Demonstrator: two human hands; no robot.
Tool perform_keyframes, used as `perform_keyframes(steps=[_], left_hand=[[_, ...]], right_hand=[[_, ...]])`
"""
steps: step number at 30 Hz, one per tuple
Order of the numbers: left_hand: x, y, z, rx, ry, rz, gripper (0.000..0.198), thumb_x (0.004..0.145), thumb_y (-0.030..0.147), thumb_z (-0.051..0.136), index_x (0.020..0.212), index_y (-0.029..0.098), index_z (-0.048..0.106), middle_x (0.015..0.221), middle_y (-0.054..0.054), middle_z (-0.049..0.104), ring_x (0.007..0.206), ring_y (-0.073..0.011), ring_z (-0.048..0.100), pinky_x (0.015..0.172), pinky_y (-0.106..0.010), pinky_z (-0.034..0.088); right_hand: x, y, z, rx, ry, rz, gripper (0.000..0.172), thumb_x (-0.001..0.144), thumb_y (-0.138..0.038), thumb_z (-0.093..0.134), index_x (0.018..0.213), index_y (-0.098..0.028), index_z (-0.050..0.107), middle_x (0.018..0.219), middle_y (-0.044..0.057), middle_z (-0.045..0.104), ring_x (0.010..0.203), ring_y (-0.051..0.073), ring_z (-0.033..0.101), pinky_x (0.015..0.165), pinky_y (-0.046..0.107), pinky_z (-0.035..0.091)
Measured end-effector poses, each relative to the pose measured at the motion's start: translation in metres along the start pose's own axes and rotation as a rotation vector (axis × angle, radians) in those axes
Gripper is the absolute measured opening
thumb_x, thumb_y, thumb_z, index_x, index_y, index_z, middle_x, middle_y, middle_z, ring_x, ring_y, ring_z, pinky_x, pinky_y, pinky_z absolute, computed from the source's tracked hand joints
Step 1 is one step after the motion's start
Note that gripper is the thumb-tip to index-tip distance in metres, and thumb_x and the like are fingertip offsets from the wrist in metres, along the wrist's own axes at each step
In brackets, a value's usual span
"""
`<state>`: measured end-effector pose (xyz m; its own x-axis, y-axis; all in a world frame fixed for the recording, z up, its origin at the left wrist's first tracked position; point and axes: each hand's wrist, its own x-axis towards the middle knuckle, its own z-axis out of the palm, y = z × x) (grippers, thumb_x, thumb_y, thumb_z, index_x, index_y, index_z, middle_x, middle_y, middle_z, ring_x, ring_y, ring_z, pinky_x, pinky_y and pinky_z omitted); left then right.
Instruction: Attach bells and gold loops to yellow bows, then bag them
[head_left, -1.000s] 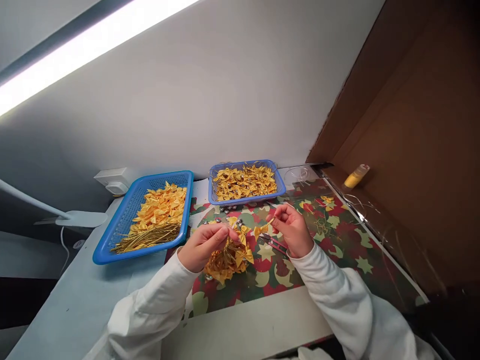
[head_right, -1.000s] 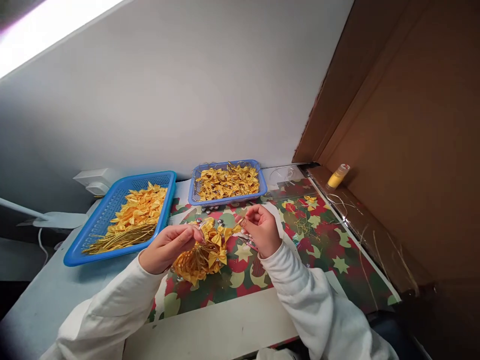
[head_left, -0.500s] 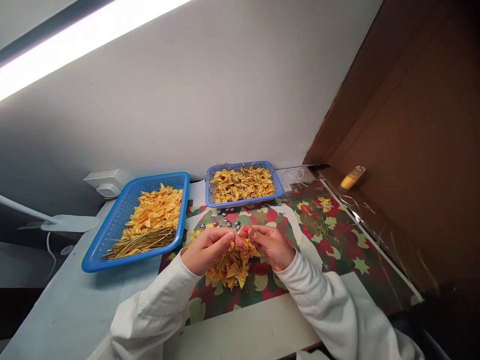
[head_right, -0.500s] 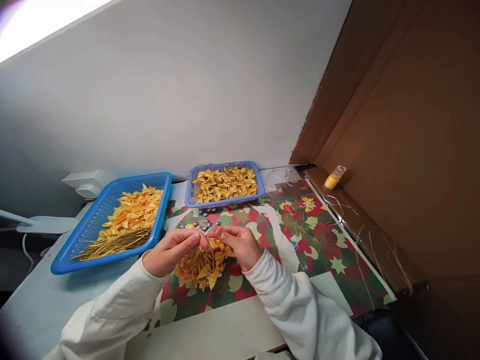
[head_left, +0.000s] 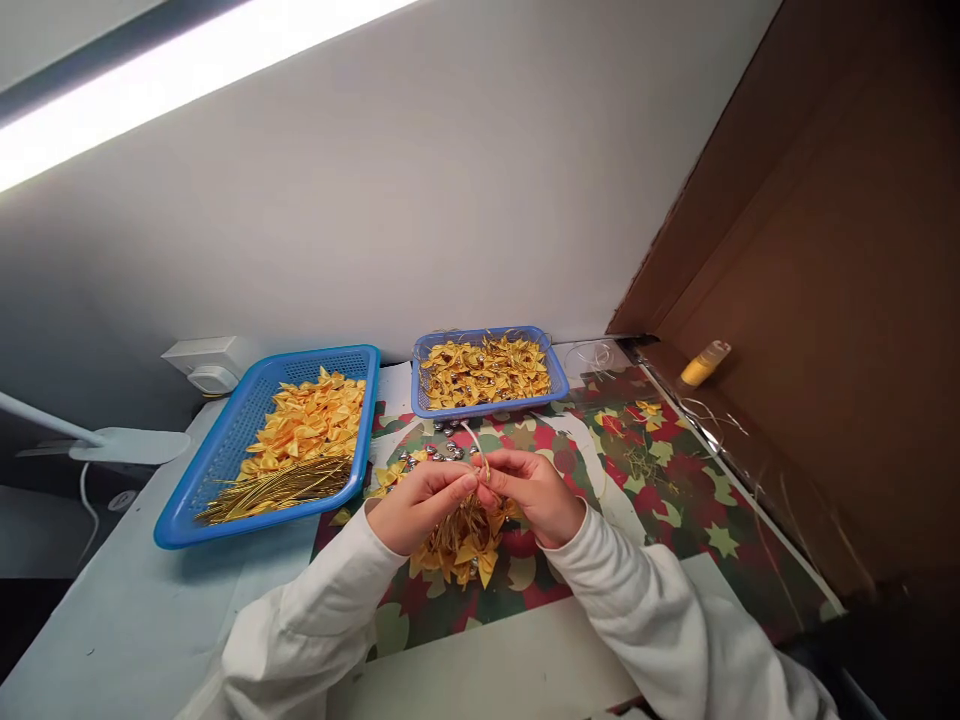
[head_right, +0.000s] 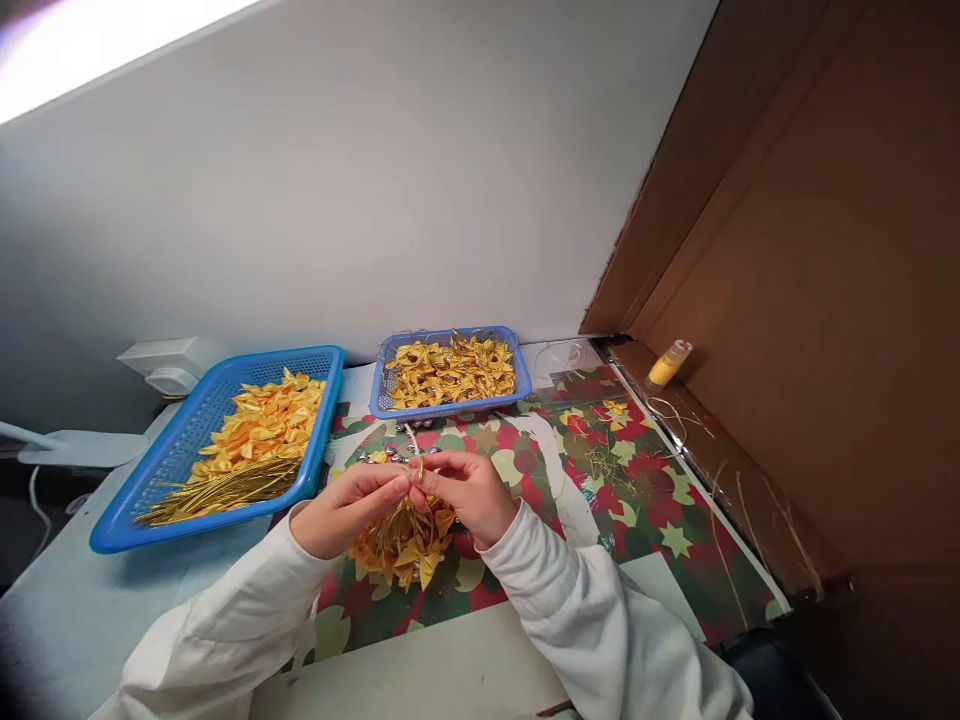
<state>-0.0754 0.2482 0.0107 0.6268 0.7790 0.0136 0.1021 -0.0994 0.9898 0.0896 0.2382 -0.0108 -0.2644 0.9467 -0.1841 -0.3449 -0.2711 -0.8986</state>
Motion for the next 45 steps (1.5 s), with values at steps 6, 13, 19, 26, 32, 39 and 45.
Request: perform_keyframes(steps=[6,13,19,26,32,39,45], left_hand=[[0.001,-0.007,-0.001,0.071,0.101,0.005,0.041,0.088,0.049,0.047,0.078,0.015,0.068,0.073,-0.006,0.066,0.070,-0.0176,0.058,0.071,-0.030,0.046],[0.004,-0.010,-0.005,0.289,0.315,0.199,0.037,0.090,0.043,0.046,0.080,0.018,0.072,0.094,-0.010,0.063,0.093,-0.0215,0.059,0.086,-0.036,0.045],[0.003,-0.010,-0.003,0.338,0.377,0.224,0.037,0.091,0.040,0.044,0.084,0.019,0.073,0.105,-0.011,0.059,0.105,-0.0237,0.054,0.094,-0.038,0.041],[0.004,-0.012,-0.007,0.337,0.271,0.263,0.038,0.092,0.040,0.044,0.081,0.018,0.072,0.107,-0.013,0.062,0.104,-0.0246,0.055,0.093,-0.039,0.042],[0.004,-0.023,-0.013,0.189,0.430,0.216,0.036,0.090,0.043,0.047,0.082,0.017,0.070,0.091,-0.009,0.064,0.072,-0.0162,0.054,0.067,-0.029,0.044],[0.000,-0.026,-0.018,-0.040,0.457,0.057,0.040,0.085,0.050,0.051,0.079,0.014,0.067,0.065,-0.002,0.059,0.048,-0.0079,0.031,0.046,-0.023,0.025],[0.000,-0.022,-0.020,-0.027,0.450,0.023,0.041,0.084,0.051,0.053,0.080,0.013,0.068,0.066,-0.002,0.060,0.048,-0.0078,0.029,0.045,-0.022,0.023]], right_hand=[[0.003,0.002,-0.002,-0.030,0.021,-0.095,0.026,0.065,-0.042,0.075,0.067,-0.017,0.067,0.065,-0.001,0.062,0.064,0.012,0.056,0.069,0.028,0.045],[0.004,-0.005,-0.008,-0.678,0.268,-0.537,0.008,0.075,-0.021,0.061,0.067,-0.021,0.062,0.067,0.002,0.063,0.069,0.018,0.057,0.068,0.032,0.044],[0.001,-0.011,-0.011,-1.010,0.148,-0.636,0.013,0.078,-0.016,0.059,0.068,-0.022,0.064,0.058,0.000,0.056,0.065,0.018,0.051,0.065,0.030,0.040],[0.002,-0.014,-0.018,-0.841,-0.088,-0.425,0.020,0.086,-0.023,0.050,0.081,-0.020,0.068,0.073,0.001,0.065,0.062,0.013,0.054,0.060,0.024,0.039],[0.006,-0.010,-0.029,-0.768,0.016,-0.255,0.023,0.073,-0.029,0.064,0.090,-0.016,0.073,0.050,-0.003,0.048,0.044,0.008,0.032,0.044,0.023,0.027],[0.008,-0.012,-0.043,-0.876,0.094,-0.228,0.036,0.062,-0.031,0.074,0.094,-0.017,0.072,0.049,-0.009,0.023,0.046,0.008,0.021,0.046,0.023,0.017],[0.004,-0.027,-0.050,-0.834,-0.136,-0.183,0.027,0.089,-0.039,0.043,0.088,-0.019,0.061,0.059,-0.004,0.041,0.055,0.011,0.038,0.053,0.024,0.030]])
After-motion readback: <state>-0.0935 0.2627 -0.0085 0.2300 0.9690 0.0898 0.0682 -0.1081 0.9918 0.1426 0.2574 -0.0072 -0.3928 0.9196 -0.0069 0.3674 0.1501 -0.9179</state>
